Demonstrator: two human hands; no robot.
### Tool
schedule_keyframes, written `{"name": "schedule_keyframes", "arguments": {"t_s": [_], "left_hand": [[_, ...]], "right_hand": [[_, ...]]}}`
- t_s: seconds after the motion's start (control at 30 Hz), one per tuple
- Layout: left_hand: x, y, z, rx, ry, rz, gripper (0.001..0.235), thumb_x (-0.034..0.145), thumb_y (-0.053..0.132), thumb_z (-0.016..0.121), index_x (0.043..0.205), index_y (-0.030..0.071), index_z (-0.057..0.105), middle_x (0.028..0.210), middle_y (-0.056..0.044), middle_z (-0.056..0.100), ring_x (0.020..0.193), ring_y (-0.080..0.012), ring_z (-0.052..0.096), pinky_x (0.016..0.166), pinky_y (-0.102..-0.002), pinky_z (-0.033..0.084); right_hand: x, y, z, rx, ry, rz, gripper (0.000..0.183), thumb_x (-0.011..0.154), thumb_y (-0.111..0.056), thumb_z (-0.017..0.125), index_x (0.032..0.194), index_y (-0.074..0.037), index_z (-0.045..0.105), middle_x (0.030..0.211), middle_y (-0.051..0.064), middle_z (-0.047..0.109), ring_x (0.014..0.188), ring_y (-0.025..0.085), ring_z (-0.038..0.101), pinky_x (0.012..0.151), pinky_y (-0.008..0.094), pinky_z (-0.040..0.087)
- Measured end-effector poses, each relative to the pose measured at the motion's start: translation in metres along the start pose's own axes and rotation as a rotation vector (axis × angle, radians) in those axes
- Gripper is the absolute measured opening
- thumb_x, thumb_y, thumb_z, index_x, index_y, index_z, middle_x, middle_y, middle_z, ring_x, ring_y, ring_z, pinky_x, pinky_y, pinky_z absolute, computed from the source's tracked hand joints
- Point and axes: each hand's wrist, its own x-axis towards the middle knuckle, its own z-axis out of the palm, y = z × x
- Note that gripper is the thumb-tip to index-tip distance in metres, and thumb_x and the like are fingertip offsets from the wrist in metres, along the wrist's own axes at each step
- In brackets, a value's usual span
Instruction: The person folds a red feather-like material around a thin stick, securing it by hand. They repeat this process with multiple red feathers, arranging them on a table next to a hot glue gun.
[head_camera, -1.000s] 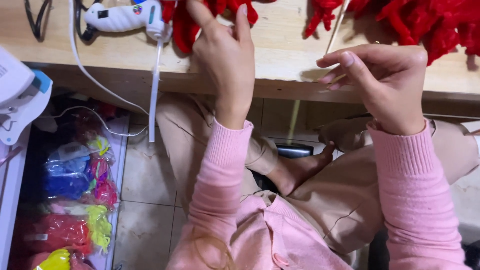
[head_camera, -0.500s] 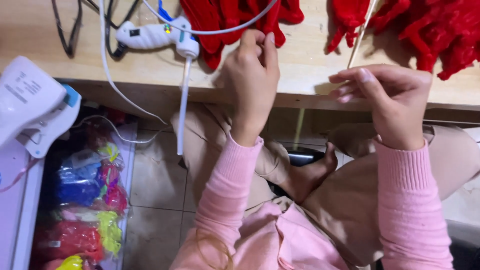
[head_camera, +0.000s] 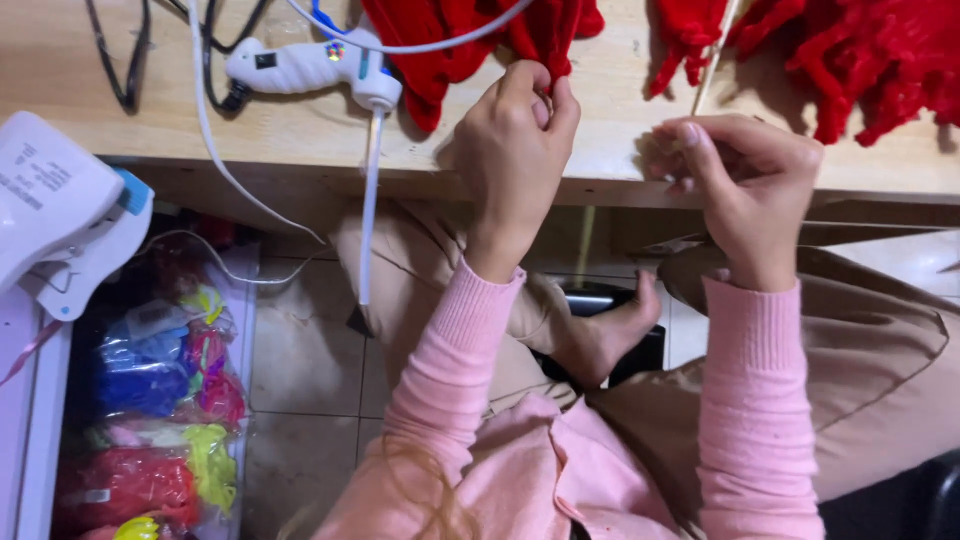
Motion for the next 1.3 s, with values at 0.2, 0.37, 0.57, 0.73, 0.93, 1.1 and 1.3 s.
{"name": "schedule_keyframes", "arguments": {"t_s": [0.2, 0.37, 0.57, 0.73, 0.93, 1.1, 1.3], "left_hand": [[-0.021, 0.023, -0.015, 0.054, -0.149, 0.17, 0.006, 0.098, 0.011, 0.069, 0.1, 0.007, 0.065, 0.072, -0.004, 0.067, 0.053, -0.0149, 0.06, 0.047, -0.032, 0.046], [-0.04, 0.042, -0.009, 0.082, -0.208, 0.289, 0.009, 0.094, 0.019, 0.068, 0.097, 0.011, 0.067, 0.07, -0.002, 0.061, 0.055, -0.0202, 0.063, 0.05, -0.034, 0.049], [-0.035, 0.042, -0.012, -0.023, -0.26, 0.292, 0.013, 0.09, 0.027, 0.071, 0.093, 0.015, 0.066, 0.063, 0.004, 0.052, 0.055, -0.0188, 0.065, 0.052, -0.029, 0.053], [-0.012, 0.048, -0.025, -0.409, -0.354, 0.052, 0.028, 0.087, 0.029, 0.08, 0.1, 0.009, 0.066, 0.066, -0.005, 0.061, 0.056, -0.0213, 0.067, 0.051, -0.033, 0.054], [-0.019, 0.063, -0.02, -0.55, -0.47, -0.109, 0.021, 0.091, 0.016, 0.078, 0.108, 0.007, 0.069, 0.1, -0.004, 0.075, 0.07, -0.0115, 0.068, 0.065, -0.025, 0.057], [-0.033, 0.074, -0.018, -0.788, -0.469, -0.405, 0.016, 0.086, 0.006, 0.08, 0.101, 0.005, 0.073, 0.083, -0.001, 0.071, 0.072, -0.0022, 0.06, 0.06, -0.016, 0.051], [-0.045, 0.087, -0.04, -0.847, -0.549, -0.383, 0.013, 0.091, 0.019, 0.074, 0.098, 0.009, 0.069, 0.082, 0.003, 0.068, 0.069, -0.004, 0.06, 0.063, -0.019, 0.051]], "right_hand": [[0.013, -0.014, 0.002, 0.243, -0.077, 0.158, 0.027, 0.114, -0.012, 0.059, 0.123, 0.012, 0.066, 0.109, 0.025, 0.074, 0.077, 0.021, 0.072, 0.06, 0.021, 0.055], [0.012, 0.015, -0.002, 0.32, -0.042, 0.198, 0.024, 0.112, -0.006, 0.062, 0.127, 0.012, 0.064, 0.098, 0.025, 0.071, 0.075, 0.023, 0.072, 0.058, 0.027, 0.059], [0.014, 0.022, -0.008, 0.291, -0.023, 0.299, 0.014, 0.107, -0.006, 0.072, 0.108, 0.008, 0.071, 0.075, 0.018, 0.068, 0.059, 0.02, 0.068, 0.052, 0.029, 0.059], [0.012, 0.023, -0.012, 0.333, -0.012, 0.331, 0.011, 0.104, -0.005, 0.073, 0.105, 0.006, 0.071, 0.074, 0.018, 0.068, 0.058, 0.019, 0.068, 0.055, 0.031, 0.06], [0.004, 0.024, -0.014, 0.289, 0.063, 0.301, 0.02, 0.106, 0.0, 0.072, 0.087, 0.001, 0.066, 0.073, 0.006, 0.063, 0.063, 0.009, 0.057, 0.061, 0.02, 0.044], [-0.007, 0.019, -0.017, 0.533, 0.114, 0.299, 0.014, 0.098, 0.004, 0.071, 0.087, 0.007, 0.064, 0.067, 0.013, 0.061, 0.057, 0.018, 0.063, 0.056, 0.026, 0.055], [-0.029, -0.004, -0.022, 0.38, 0.119, 0.293, 0.027, 0.104, -0.005, 0.071, 0.079, 0.001, 0.062, 0.063, 0.009, 0.059, 0.051, 0.013, 0.056, 0.049, 0.022, 0.044]]}}
